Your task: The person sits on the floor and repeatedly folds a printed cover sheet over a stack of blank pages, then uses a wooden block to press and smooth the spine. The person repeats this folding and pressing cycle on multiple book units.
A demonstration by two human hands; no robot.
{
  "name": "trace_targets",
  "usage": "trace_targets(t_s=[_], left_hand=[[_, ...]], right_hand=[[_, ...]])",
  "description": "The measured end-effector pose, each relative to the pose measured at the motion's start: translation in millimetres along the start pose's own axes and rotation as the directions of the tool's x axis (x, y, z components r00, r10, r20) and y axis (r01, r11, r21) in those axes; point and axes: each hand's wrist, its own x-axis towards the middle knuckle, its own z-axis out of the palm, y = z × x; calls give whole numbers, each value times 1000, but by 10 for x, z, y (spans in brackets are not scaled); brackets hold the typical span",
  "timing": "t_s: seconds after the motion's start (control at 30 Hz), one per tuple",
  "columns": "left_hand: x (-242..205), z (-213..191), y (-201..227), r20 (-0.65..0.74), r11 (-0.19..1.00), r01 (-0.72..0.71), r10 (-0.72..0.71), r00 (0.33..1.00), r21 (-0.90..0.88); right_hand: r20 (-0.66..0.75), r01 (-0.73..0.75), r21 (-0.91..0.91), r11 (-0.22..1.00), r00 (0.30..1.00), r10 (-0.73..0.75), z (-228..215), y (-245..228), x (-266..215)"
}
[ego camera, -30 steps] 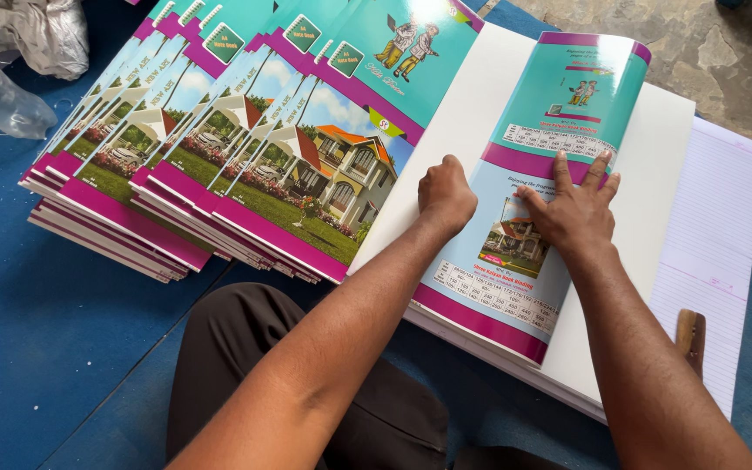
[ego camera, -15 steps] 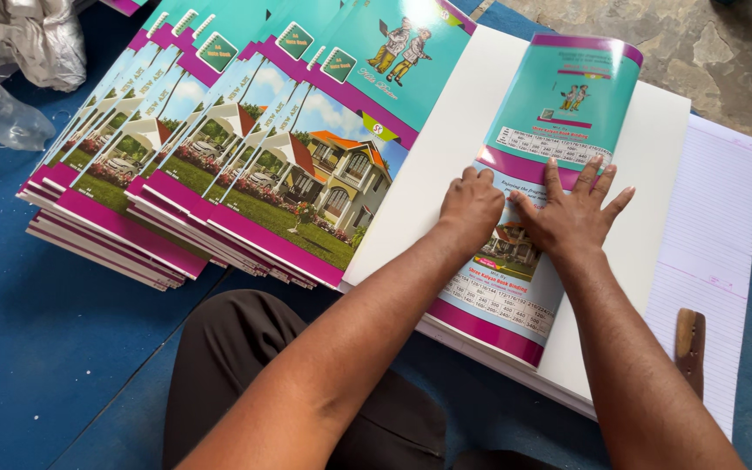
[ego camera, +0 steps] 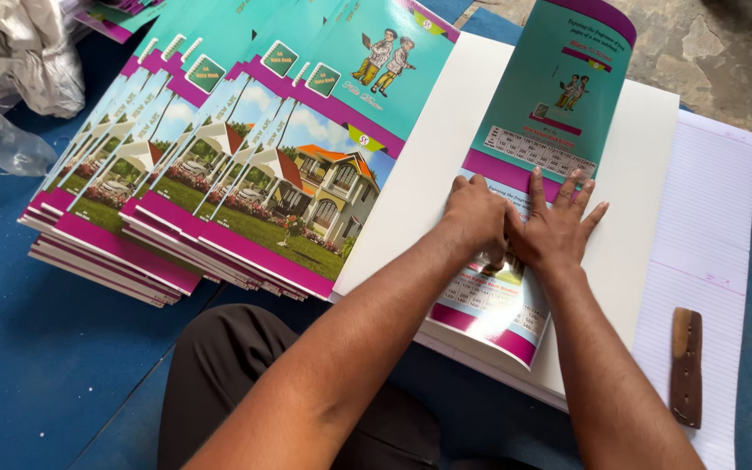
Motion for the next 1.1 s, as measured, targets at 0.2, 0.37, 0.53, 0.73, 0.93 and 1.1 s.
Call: trace_targets(t_s=[0.2,0.37,0.53,0.73,0.93,1.1], left_hand=[[-85,-48,44,-12,994,9,-8,1000,109],[-52,-22,57,10,994,-1,0,1000,109],[-39,-19,62,24,990,3,-7,1000,142],[-24,17,52,39,992,23,-28,999,127],[-20,71,48,6,993,25,-25,1000,118],[-26,159,27,-23,993,18,-15,1000,116]], right_hand=[[16,-32,83,996,999,30,-19,-45,-25],[91,-82,74,994,993,75,-168,-54,62],[164,-63,-6,998,984,63,-338,22,158],[166,6,302,953,984,-59,-657,405,120],[229,-84,315,946,973,10,-1102,838,-249],[289,-233,238,943,944,160,-1307,1129,-624]])
